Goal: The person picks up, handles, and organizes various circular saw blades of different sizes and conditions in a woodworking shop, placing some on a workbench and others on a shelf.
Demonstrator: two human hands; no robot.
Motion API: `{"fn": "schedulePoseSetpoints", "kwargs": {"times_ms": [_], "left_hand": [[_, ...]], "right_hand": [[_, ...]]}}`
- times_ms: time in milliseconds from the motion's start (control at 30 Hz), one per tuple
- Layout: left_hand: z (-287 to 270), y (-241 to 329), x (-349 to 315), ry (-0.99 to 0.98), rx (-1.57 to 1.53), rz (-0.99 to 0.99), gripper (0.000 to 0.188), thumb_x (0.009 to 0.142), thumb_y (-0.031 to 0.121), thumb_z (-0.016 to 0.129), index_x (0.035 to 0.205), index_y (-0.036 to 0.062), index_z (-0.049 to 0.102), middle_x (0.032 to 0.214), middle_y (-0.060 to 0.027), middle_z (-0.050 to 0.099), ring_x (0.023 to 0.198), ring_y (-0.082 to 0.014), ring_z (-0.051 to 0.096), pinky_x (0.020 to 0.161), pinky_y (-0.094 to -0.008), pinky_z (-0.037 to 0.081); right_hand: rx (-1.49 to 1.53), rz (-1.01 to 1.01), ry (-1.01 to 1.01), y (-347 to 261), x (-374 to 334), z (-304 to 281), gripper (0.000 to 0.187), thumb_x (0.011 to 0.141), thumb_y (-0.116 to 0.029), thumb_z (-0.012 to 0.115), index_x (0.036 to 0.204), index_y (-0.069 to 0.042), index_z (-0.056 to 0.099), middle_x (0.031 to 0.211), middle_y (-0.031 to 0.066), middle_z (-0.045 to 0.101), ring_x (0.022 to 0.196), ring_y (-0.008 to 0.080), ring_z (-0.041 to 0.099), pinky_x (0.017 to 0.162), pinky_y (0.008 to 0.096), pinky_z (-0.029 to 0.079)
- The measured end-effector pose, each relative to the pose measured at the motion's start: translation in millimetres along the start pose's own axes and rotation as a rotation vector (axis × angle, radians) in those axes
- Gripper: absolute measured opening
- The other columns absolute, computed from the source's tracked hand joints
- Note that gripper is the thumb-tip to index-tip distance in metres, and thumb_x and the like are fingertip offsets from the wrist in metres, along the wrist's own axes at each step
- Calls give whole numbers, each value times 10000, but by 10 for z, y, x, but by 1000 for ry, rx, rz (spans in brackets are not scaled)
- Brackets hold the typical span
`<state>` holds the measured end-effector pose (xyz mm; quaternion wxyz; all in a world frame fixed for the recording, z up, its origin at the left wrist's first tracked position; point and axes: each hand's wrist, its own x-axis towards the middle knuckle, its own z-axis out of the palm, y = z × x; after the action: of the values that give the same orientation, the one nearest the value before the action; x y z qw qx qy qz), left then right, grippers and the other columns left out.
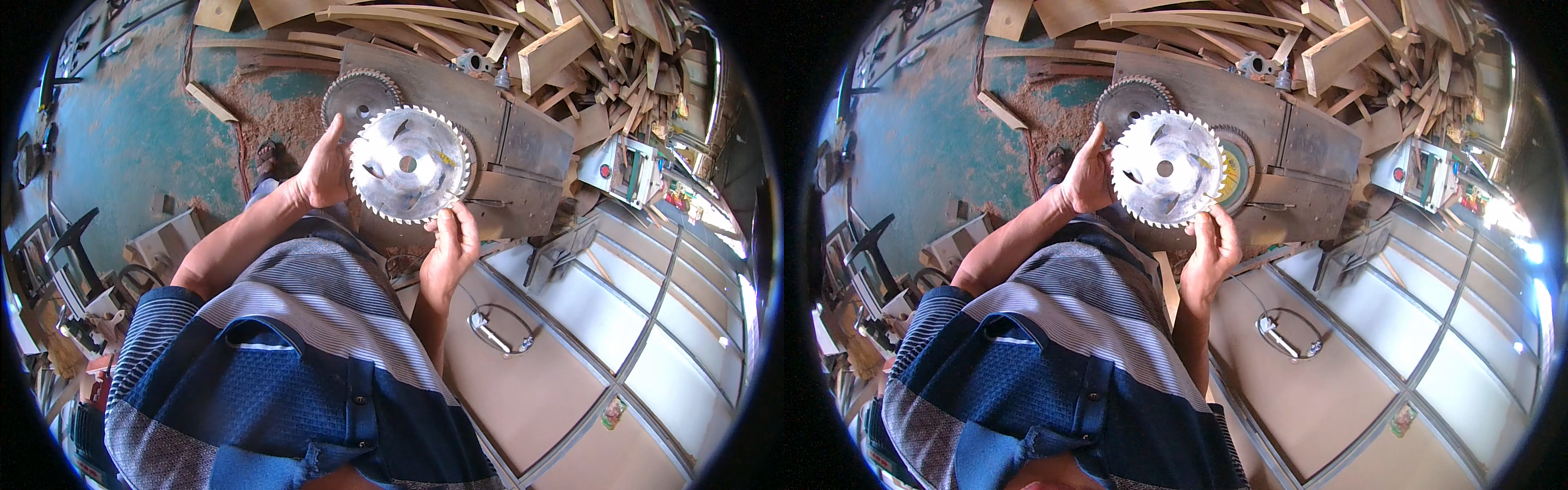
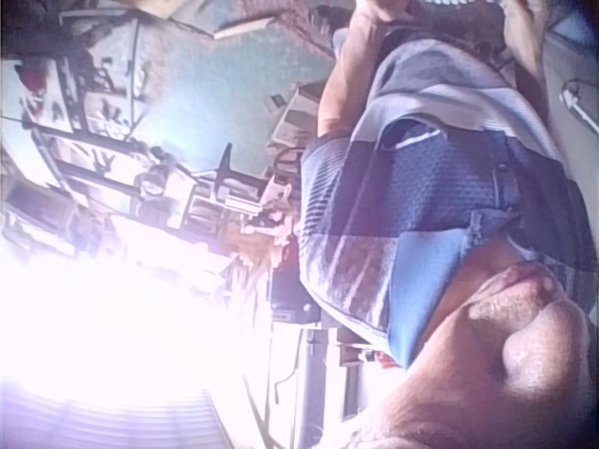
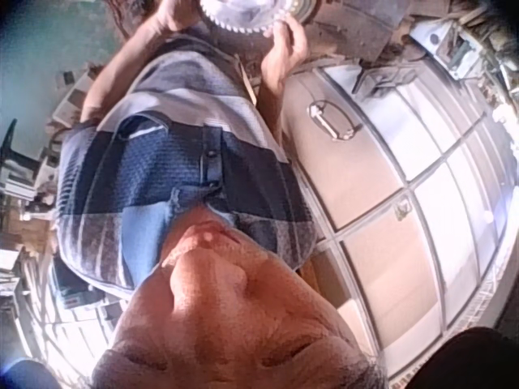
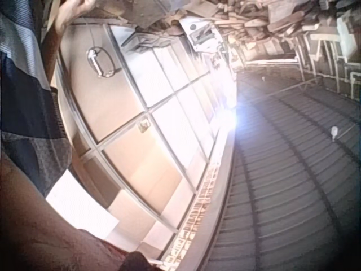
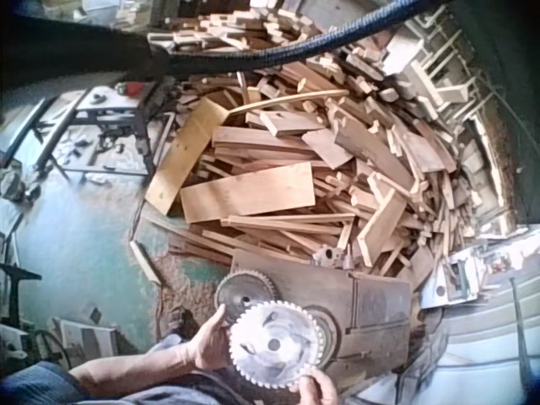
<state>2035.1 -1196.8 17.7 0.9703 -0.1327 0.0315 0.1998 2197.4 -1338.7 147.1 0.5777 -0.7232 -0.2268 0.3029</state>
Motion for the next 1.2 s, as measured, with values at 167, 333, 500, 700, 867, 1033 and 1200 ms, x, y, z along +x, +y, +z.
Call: {"fn": "schedulePoseSetpoints", "kwargs": {"times_ms": [167,333,500,700,867,1033,1200], "left_hand": [[67,1,3,-82,-35,-21,920,1006,778,240,1559,68,434,1496,-125,569,1374,-312,536,1203,-503,333],[194,-32,-8,195,128,38,867,1022,743,275,1537,70,461,1477,-112,587,1355,-296,554,1178,-496,365],[193,-46,20,157,99,61,665,1070,584,425,1462,63,557,1428,-82,636,1294,-268,609,1129,-483,445],[147,-70,16,235,181,76,472,1075,356,551,1424,39,568,1380,-111,655,1246,-272,641,1111,-451,487],[170,-76,23,322,198,-64,464,1108,306,463,1460,6,508,1429,-157,600,1284,-268,616,1118,-446,498],[159,-38,1,156,36,-148,726,1039,670,393,1193,8,648,1184,-226,721,904,-349,757,811,-490,643],[65,25,-12,422,390,42,409,1038,514,580,1042,109,639,929,-13,683,777,-178,653,676,-311,538]], "right_hand": [[-9,-2,2,0,-21,-11,261,979,-1,644,1230,69,654,974,86,686,783,132,613,752,267,520],[-23,0,5,-17,-35,25,265,980,-2,644,1233,75,650,966,86,689,784,127,614,757,265,522],[-30,26,12,-41,-70,50,256,980,-9,643,1223,69,658,927,67,689,769,113,607,755,257,509],[-330,-208,-9,-100,-32,39,364,987,-1,613,1347,45,594,1158,105,665,991,167,625,854,304,521],[-1121,-844,-206,-316,152,-40,486,762,93,666,1236,-12,690,1427,193,585,1337,401,534,1132,463,410],[-712,-512,-187,-329,255,-55,157,852,-5,747,1006,3,719,968,123,751,933,236,706,884,357,531],[-62,-50,4,-290,315,-89,213,946,-60,732,1127,38,678,1003,36,702,853,84,620,762,258,514]]}}
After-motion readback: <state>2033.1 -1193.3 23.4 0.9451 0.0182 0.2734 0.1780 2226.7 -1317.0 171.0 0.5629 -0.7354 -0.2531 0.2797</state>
